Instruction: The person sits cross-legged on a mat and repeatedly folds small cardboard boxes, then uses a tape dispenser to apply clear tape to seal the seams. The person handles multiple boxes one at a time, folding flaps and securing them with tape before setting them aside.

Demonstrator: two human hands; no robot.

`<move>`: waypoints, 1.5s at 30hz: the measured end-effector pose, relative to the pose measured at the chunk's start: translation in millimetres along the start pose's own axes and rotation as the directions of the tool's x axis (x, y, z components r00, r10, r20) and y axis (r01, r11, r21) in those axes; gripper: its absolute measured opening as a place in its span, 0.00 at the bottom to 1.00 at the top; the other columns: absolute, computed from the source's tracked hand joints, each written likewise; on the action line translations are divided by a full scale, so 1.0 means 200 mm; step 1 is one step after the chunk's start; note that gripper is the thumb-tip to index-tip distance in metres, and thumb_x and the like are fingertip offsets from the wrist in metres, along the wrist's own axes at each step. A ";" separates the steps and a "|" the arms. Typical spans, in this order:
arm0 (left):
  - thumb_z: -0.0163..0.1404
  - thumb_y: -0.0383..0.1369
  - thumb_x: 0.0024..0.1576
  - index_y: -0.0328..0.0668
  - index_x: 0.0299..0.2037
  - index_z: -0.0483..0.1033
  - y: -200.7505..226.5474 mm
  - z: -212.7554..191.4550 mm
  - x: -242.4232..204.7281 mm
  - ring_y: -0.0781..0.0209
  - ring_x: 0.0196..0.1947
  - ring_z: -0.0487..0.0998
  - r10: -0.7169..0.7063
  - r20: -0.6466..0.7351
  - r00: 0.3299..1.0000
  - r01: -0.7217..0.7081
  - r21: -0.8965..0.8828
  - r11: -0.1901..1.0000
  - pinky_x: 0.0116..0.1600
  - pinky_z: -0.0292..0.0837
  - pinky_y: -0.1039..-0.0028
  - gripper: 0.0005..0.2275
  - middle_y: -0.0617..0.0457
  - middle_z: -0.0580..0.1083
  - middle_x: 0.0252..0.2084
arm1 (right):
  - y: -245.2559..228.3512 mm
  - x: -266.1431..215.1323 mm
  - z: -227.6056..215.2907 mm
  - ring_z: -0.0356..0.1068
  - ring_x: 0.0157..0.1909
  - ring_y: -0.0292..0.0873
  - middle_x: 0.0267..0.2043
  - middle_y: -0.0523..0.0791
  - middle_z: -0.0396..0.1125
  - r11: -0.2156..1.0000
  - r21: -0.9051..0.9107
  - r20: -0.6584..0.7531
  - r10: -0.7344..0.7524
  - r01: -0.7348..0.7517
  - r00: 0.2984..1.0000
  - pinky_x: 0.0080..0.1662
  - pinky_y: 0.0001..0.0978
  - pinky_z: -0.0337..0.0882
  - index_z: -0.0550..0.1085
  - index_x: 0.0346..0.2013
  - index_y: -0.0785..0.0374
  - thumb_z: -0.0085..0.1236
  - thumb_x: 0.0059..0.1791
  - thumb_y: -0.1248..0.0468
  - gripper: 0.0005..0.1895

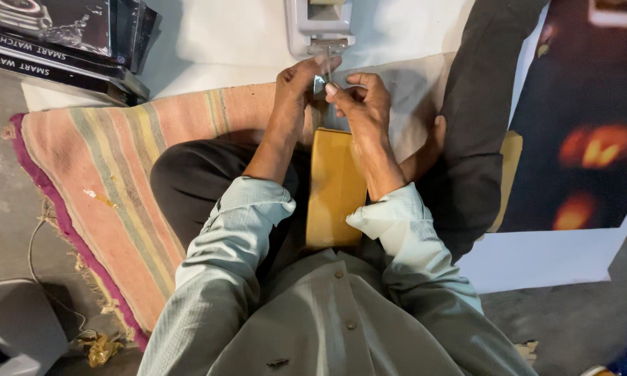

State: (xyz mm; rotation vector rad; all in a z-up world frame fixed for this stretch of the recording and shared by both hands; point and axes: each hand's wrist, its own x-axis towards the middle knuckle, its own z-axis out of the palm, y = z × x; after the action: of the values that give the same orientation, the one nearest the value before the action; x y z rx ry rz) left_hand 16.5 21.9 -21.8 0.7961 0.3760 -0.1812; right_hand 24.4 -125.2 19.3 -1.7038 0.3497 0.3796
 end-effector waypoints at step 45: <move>0.63 0.37 0.58 0.28 0.34 0.84 0.00 0.25 0.04 0.72 0.27 0.69 0.055 0.211 0.976 -0.164 0.547 0.821 0.36 0.68 0.76 0.14 0.52 0.77 0.26 | 0.05 -0.21 -0.33 0.68 0.33 0.30 0.33 0.40 0.74 0.991 0.136 0.006 -0.006 0.005 1.000 0.39 0.23 0.68 0.81 0.37 0.68 0.67 0.49 0.68 0.05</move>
State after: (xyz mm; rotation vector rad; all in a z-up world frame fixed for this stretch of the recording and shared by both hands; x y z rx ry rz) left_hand 37.3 -14.1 7.3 1.3739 0.0887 -0.2615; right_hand -14.6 -191.1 38.8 -1.5699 0.3582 0.3490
